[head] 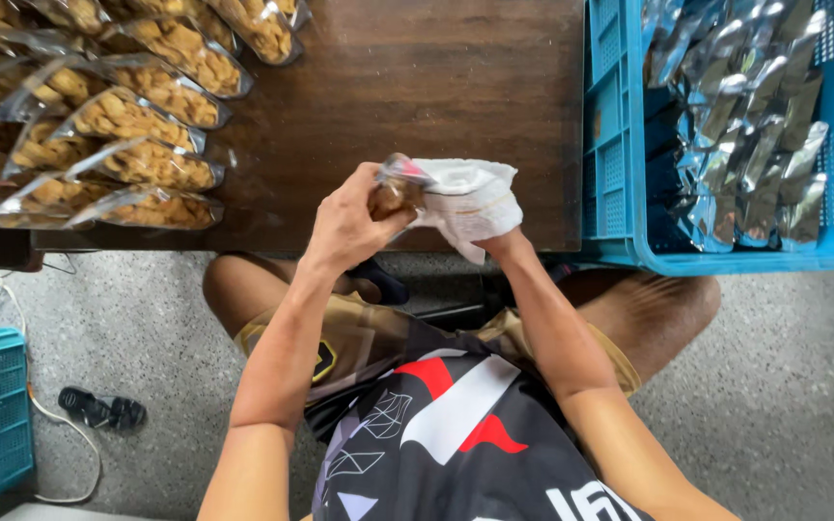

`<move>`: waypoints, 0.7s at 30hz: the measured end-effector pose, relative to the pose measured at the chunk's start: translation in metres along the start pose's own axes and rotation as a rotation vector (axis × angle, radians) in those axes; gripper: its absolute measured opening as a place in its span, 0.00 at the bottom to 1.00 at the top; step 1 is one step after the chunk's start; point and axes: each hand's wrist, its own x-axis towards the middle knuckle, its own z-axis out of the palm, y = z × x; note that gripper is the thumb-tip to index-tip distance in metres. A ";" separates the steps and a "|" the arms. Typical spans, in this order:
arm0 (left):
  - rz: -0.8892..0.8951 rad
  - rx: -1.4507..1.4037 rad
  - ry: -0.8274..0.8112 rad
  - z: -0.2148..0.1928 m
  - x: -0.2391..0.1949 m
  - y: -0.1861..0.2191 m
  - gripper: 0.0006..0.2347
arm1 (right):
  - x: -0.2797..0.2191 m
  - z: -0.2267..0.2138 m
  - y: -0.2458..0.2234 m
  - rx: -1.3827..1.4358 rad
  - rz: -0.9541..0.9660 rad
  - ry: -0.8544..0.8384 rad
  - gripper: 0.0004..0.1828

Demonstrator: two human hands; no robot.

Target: The person sits on the floor and wipes the exterior of sealed snack packs with a white cloth. They handle the packs one at a time, wiping each surface and then placing them into a blue crate.

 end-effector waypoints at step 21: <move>0.275 -0.366 -0.081 0.033 0.044 -0.041 0.03 | -0.016 -0.008 0.020 0.358 0.009 0.120 0.21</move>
